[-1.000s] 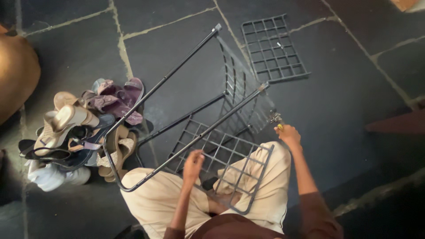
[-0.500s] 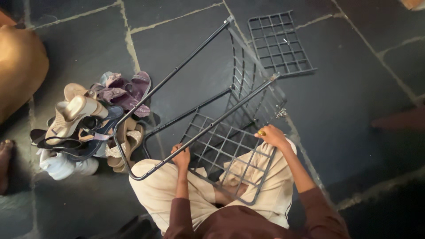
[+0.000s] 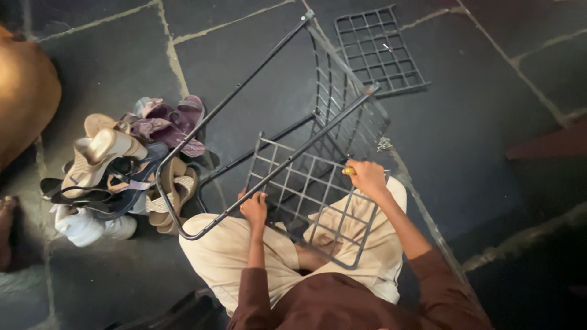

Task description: The person sits on the floor and assembles a metal wire rack using a screwdriver. They insert screws into the frame joints and tighten them to secure the structure.

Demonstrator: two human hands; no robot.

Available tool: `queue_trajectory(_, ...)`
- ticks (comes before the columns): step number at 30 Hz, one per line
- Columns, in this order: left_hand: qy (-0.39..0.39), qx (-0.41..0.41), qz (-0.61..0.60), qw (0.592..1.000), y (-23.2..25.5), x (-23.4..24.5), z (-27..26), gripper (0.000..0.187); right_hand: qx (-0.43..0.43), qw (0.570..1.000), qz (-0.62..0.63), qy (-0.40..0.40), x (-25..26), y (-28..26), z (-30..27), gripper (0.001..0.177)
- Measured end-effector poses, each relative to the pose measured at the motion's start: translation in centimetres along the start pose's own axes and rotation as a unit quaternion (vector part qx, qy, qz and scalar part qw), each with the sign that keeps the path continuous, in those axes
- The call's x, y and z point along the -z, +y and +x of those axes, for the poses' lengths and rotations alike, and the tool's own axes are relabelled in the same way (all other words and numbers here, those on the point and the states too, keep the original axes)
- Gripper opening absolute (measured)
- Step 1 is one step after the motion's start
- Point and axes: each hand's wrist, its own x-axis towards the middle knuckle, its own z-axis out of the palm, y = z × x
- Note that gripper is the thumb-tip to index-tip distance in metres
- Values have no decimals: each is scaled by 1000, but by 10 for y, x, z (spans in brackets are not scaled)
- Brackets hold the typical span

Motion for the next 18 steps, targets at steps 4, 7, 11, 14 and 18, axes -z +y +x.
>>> queue_trajectory(4, 47, -42, -44, 997, 36, 25, -7, 13, 28, 999, 25, 29, 91, -35, -19, 21)
queue_trajectory(7, 26, -41, -61, 997, 83, 56, -27, 14, 75, 995, 23, 60, 161, -48, -42, 28)
queue_trajectory(11, -19, -109, -82, 990, 147, 94, -50, 10, 70, 994, -46, 69, 240, -47, -86, 27)
queue_trajectory(14, -117, -162, -137, 970, 182, 118, -84, 37, -22, 991, -134, -14, 289, -28, -124, 29)
queue_trajectory(18, -210, -189, -203, 938, 224, 121, -124, 26, 44, 979, -186, 69, 332, 15, -186, 30)
